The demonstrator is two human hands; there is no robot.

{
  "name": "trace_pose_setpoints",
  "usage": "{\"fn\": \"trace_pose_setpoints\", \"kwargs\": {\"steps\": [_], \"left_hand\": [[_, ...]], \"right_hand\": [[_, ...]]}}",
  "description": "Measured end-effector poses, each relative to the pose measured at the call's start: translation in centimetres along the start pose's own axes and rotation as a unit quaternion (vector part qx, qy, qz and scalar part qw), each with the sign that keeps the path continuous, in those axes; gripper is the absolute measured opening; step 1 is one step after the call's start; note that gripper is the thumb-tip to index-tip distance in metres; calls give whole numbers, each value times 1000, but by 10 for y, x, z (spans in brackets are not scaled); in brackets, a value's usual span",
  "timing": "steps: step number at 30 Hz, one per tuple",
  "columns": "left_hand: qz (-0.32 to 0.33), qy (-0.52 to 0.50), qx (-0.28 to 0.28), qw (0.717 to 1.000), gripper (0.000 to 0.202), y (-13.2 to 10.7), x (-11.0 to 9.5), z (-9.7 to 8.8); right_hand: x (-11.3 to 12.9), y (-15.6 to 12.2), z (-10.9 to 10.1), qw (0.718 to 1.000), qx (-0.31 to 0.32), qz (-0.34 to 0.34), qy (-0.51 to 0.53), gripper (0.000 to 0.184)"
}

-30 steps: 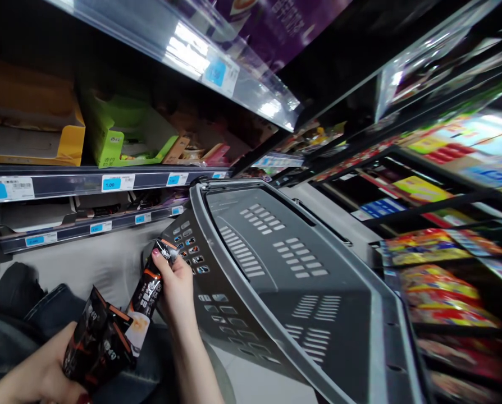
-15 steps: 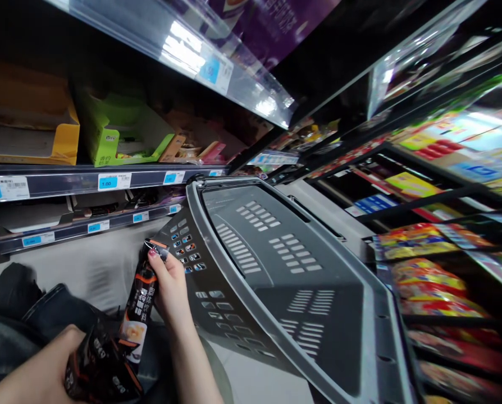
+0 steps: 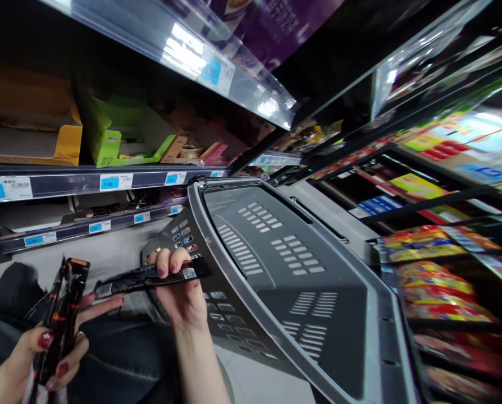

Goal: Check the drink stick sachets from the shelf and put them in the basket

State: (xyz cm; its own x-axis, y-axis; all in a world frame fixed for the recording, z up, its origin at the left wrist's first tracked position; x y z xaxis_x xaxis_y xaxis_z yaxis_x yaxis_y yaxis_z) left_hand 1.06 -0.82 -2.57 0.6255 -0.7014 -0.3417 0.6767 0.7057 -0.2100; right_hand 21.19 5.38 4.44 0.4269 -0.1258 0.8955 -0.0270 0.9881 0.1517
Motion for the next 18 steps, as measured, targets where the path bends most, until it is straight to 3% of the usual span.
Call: {"fn": "trace_pose_setpoints", "kwargs": {"steps": [3, 8, 11, 15, 18], "left_hand": [[38, -50, 6, 998, 58, -2, -4, 5], [48, -2, -36, 998, 74, -1, 4, -1], [84, 39, -57, 994, 80, 0, 7, -3], [103, 71, -71, 990, 80, 1, 8, -4], [122, 99, -75, 985, 78, 2, 8, -3]], "right_hand": [[-2, -1, 9, 1000, -2, 7, 25, 55], [-12, -5, 12, 996, -16, 56, 74, 28], [-18, -6, 13, 992, -7, 84, 95, 33], [-25, -4, 15, 990, -66, 78, 95, 27], [-28, -3, 15, 989, -91, 91, 69, 36]]}}
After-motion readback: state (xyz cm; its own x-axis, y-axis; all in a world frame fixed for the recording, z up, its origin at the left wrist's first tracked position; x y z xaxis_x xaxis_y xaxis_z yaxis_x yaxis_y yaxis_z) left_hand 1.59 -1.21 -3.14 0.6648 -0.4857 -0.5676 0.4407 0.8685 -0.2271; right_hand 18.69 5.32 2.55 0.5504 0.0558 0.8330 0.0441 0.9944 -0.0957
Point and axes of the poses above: each hand's wrist, its own y-axis towards the middle knuckle, its own z-axis out of the palm, x = y × z, the point moved 1 cm from there along y, towards the middle knuckle, and after that the axes turned 1 degree about -y, right-handed, at the moved point
